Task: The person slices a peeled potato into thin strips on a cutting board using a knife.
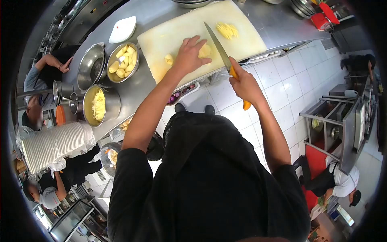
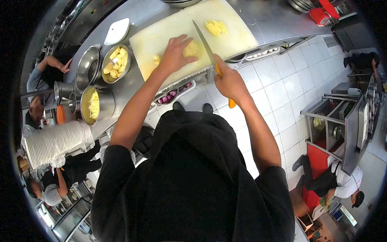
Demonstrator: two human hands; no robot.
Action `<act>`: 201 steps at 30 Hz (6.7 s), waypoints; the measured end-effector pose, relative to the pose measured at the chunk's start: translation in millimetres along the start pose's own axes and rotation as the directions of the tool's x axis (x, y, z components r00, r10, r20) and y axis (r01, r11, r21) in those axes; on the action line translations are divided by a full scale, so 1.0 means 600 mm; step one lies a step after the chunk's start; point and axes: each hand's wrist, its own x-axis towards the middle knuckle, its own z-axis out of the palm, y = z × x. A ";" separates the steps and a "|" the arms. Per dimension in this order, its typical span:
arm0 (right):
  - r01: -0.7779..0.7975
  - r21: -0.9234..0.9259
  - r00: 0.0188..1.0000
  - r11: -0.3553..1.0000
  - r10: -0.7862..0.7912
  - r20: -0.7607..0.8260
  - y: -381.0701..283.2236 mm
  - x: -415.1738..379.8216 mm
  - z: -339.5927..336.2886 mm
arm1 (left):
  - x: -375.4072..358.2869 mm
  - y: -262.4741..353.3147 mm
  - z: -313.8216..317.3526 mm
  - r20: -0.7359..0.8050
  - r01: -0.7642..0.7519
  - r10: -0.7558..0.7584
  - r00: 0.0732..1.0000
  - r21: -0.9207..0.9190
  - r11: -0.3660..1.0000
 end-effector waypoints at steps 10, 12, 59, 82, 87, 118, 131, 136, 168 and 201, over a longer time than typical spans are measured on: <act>-0.029 -0.010 0.998 1.000 0.030 0.054 -0.003 -0.011 0.001 | 0.017 -0.024 0.006 0.196 0.014 0.005 0.981 -0.093 0.996; -0.002 -0.032 0.999 0.999 0.003 0.047 -0.001 -0.012 0.006 | 0.014 -0.022 0.006 0.162 0.008 0.012 0.987 -0.121 0.993; -0.053 0.027 0.996 0.998 0.051 0.067 0.001 -0.037 0.008 | -0.014 0.009 -0.019 -0.059 -0.002 -0.001 0.998 -0.045 0.999; -0.048 0.017 0.997 0.999 0.047 0.055 -0.002 -0.041 0.005 | -0.001 0.032 -0.018 0.099 -0.100 0.096 0.990 0.037 0.994; -0.056 0.010 0.997 0.998 0.055 0.062 0.000 -0.044 0.002 | 0.015 0.021 -0.011 0.210 -0.074 0.059 0.976 0.062 0.995; 0.055 -0.126 0.995 0.990 -0.044 0.091 -0.011 -0.043 0.002 | -0.021 0.003 0.026 -0.166 -0.227 0.229 0.959 0.029 0.973; 0.231 -0.279 0.972 0.932 -0.207 0.113 -0.025 0.074 0.018 | -0.025 0.007 0.031 -0.178 -0.205 0.207 0.962 0.026 0.978; 0.182 -0.204 0.980 0.962 -0.161 0.114 -0.035 0.150 0.036 | -0.024 0.010 0.030 -0.156 -0.187 0.186 0.970 0.005 0.982; 0.141 -0.160 0.981 0.977 -0.117 0.154 -0.048 0.172 0.028 | -0.019 0.000 0.031 -0.205 -0.143 0.111 0.972 -0.149 0.978; 0.112 -0.233 0.977 0.966 -0.064 0.205 -0.062 0.085 0.014 | -0.019 -0.001 0.029 -0.263 -0.108 0.042 0.964 -0.242 0.964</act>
